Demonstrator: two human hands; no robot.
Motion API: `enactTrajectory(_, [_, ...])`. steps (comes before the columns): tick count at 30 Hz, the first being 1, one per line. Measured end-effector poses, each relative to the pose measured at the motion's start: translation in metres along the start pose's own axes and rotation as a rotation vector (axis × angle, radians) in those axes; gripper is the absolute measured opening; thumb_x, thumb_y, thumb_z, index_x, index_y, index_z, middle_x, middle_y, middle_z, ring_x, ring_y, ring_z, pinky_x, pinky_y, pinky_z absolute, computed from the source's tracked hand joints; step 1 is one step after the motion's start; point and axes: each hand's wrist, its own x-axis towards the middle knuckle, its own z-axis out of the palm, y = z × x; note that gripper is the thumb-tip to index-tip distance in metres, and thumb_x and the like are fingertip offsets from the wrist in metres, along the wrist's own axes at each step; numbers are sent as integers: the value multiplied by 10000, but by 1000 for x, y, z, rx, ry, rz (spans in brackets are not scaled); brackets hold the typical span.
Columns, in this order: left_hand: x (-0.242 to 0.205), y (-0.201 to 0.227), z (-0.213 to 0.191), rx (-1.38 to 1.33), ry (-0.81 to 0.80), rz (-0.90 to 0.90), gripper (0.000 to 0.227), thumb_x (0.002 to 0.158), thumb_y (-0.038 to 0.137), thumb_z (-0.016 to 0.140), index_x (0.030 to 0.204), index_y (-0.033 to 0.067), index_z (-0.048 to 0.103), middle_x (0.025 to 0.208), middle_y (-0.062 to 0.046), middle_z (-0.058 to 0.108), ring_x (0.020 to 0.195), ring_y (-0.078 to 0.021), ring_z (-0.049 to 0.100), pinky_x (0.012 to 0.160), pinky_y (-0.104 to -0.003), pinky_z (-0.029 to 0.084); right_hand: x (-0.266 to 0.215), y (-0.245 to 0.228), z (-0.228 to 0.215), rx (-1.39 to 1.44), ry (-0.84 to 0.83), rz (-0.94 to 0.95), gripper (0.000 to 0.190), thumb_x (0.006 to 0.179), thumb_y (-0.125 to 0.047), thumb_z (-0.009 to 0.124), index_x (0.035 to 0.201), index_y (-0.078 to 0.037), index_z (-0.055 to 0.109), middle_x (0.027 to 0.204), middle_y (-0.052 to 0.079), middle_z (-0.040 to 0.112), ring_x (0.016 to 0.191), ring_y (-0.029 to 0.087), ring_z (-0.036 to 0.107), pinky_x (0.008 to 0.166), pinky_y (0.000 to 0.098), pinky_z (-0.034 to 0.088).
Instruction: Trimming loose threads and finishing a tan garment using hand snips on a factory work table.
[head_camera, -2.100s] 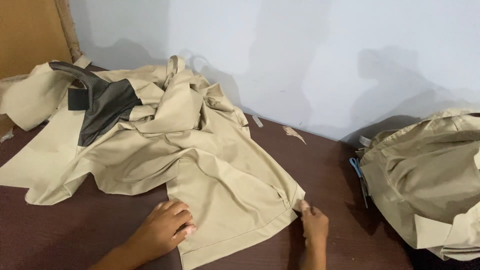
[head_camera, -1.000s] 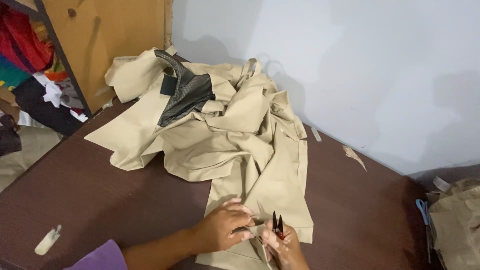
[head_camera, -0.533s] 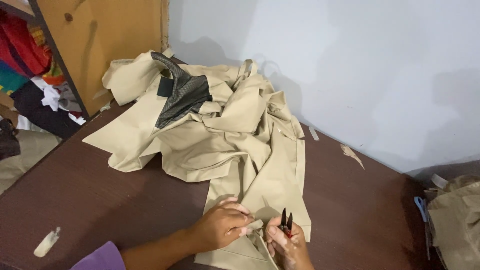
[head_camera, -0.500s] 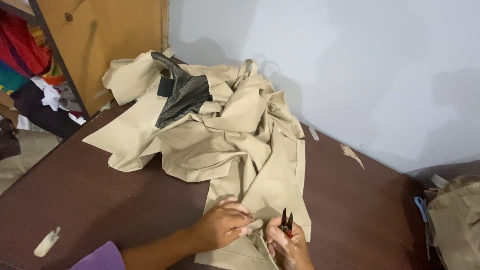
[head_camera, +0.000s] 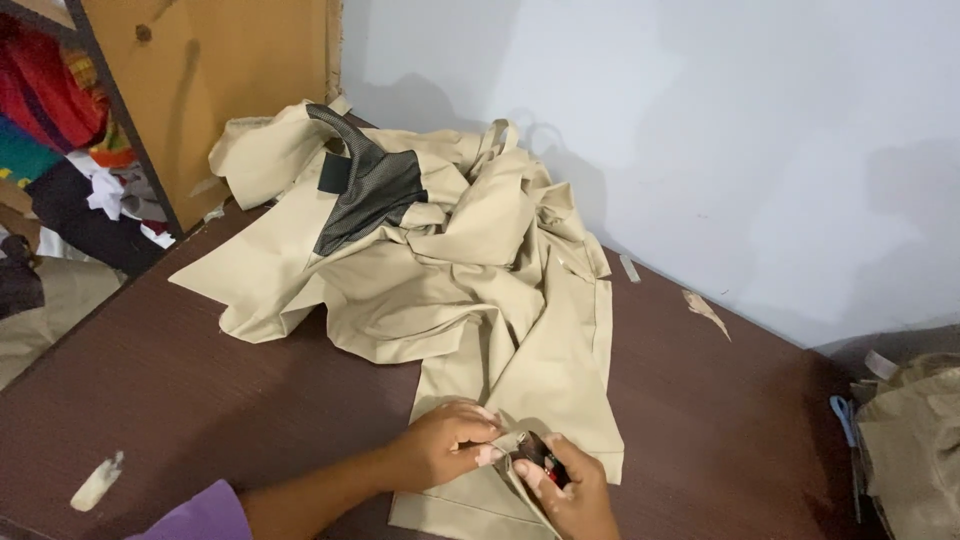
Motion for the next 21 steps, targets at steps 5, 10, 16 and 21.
enactTrajectory(5, [1,-1,-2,-28,-24,12,237,893,213,531,718,53,513,776,-43,589,815,-237,565,805,-341,394,-1,3,-3,-248,51,-74,214,759,-274,737,763,-82,641,631,-30,523,563,88,456,509,226,391])
enactTrajectory(10, [-4,-14,4,8,-56,-78,216,873,264,553,804,72,626,972,-78,666,1059,-236,573,924,-368,373,-1,1,-1,-303,29,-39,178,717,-219,785,779,-95,674,629,-21,577,555,99,477,501,240,390])
enactTrajectory(16, [-4,-12,2,-3,-117,-155,238,876,248,522,696,94,536,858,-34,652,1161,-217,558,964,-366,363,-3,22,-2,-401,5,24,230,708,-302,792,779,-133,654,671,-25,625,600,115,518,558,244,428])
enactTrajectory(21, [-4,-13,1,0,-104,-109,255,875,295,525,757,75,576,977,-121,666,1142,-246,558,943,-376,360,-2,23,1,-410,22,-66,204,726,-321,746,825,-149,700,720,-12,695,605,111,592,559,250,465])
